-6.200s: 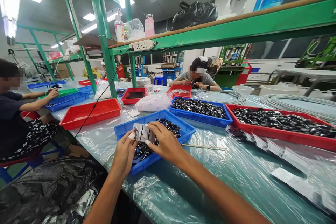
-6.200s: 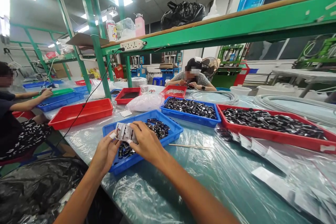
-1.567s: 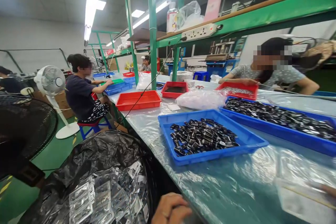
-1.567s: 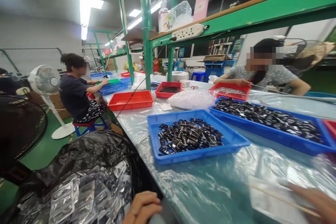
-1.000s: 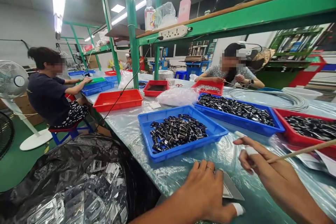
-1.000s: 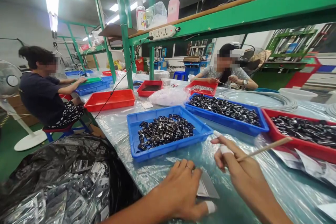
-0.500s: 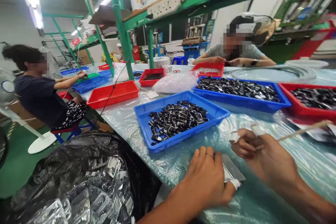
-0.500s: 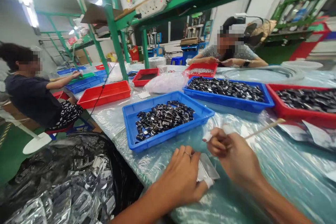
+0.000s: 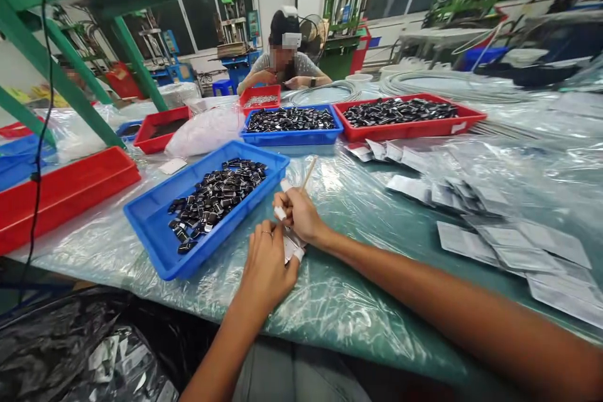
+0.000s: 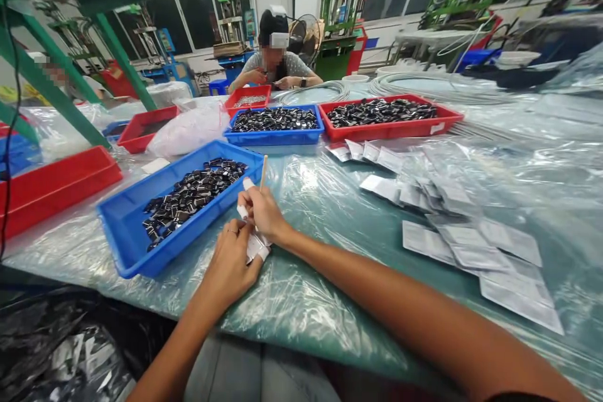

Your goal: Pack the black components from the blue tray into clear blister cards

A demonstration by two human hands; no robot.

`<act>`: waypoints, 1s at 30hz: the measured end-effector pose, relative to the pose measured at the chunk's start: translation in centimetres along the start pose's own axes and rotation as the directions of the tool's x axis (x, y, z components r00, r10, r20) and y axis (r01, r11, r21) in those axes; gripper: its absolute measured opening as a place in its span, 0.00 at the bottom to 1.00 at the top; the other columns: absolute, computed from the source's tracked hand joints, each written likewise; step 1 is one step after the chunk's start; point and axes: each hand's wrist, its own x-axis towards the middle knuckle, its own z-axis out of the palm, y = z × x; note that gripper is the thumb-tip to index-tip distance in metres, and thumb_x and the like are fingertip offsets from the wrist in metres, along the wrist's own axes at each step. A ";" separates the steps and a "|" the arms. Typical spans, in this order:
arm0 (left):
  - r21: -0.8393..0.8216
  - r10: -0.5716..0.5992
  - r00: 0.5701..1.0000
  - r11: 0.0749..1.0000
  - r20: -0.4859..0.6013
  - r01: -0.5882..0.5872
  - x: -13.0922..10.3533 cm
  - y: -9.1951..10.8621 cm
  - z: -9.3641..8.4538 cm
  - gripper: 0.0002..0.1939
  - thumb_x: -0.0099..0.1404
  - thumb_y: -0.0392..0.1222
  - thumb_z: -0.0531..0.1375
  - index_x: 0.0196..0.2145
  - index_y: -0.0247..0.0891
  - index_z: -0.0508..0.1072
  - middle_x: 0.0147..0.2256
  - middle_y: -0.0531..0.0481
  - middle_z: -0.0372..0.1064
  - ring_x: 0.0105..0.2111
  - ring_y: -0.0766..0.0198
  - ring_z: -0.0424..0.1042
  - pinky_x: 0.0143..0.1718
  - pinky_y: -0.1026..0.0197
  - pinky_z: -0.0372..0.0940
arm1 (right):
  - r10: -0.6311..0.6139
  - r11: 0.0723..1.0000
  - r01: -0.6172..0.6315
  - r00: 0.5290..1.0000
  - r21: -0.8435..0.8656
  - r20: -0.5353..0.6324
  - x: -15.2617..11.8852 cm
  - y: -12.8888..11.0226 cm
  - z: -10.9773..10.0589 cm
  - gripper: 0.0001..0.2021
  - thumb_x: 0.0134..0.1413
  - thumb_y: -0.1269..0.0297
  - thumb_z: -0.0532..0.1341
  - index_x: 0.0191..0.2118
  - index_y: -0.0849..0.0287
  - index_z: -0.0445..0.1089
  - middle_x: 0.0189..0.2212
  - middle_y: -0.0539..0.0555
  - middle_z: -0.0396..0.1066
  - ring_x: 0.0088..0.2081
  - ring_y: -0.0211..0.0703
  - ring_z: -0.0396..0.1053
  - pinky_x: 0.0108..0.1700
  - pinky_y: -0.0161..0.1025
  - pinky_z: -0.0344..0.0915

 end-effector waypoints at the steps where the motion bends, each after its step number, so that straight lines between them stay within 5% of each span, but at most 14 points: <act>1: 0.002 -0.004 1.000 1.000 -0.001 0.004 0.0 0.0 0.0 0.21 0.63 0.39 0.53 0.53 0.34 0.61 0.48 0.38 0.59 0.49 0.47 0.60 0.50 0.44 0.58 | 0.008 1.000 -0.008 1.000 0.024 0.010 -0.1 -0.1 0.0 0.26 0.52 0.43 0.55 0.14 0.58 0.55 0.10 0.44 0.49 0.13 0.29 0.40 0.16 0.30 0.36; 14: -0.089 -0.049 0.999 0.995 -0.023 0.047 -0.1 -0.4 -0.1 0.17 0.62 0.40 0.55 0.48 0.35 0.66 0.48 0.40 0.59 0.49 0.48 0.61 0.52 0.46 0.59 | 0.010 0.987 -0.008 1.000 0.161 -0.006 -0.3 0.6 0.5 0.23 0.53 0.49 0.56 0.15 0.58 0.56 0.11 0.42 0.43 0.13 0.29 0.37 0.16 0.30 0.36; 21: -0.029 -0.037 0.998 0.999 -0.047 0.035 -0.1 -0.6 0.0 0.18 0.62 0.41 0.55 0.50 0.36 0.66 0.46 0.42 0.60 0.47 0.49 0.62 0.49 0.47 0.60 | 0.230 0.973 -0.228 0.934 -0.040 0.274 -3.0 -1.6 -0.9 0.27 0.60 0.50 0.53 0.13 0.59 0.58 0.10 0.43 0.43 0.13 0.30 0.38 0.17 0.31 0.34; 27: 0.023 -0.074 0.995 0.997 -0.068 0.076 -1.4 -0.7 -1.0 0.33 0.62 0.51 0.57 0.61 0.35 0.57 0.53 0.39 0.58 0.51 0.46 0.59 0.53 0.45 0.56 | 0.111 0.968 -0.142 0.982 0.207 0.156 -2.3 -3.6 -0.9 0.25 0.58 0.51 0.56 0.15 0.60 0.57 0.13 0.41 0.38 0.15 0.29 0.34 0.18 0.31 0.36; 30: 0.028 -0.105 0.991 0.994 -0.078 0.108 -2.2 -1.1 -1.2 0.29 0.62 0.50 0.57 0.58 0.35 0.61 0.50 0.40 0.61 0.49 0.47 0.61 0.51 0.46 0.58 | 0.083 0.959 -0.115 0.988 0.260 0.134 -1.9 -3.2 0.1 0.24 0.57 0.51 0.57 0.16 0.60 0.58 0.13 0.41 0.37 0.15 0.29 0.35 0.19 0.31 0.37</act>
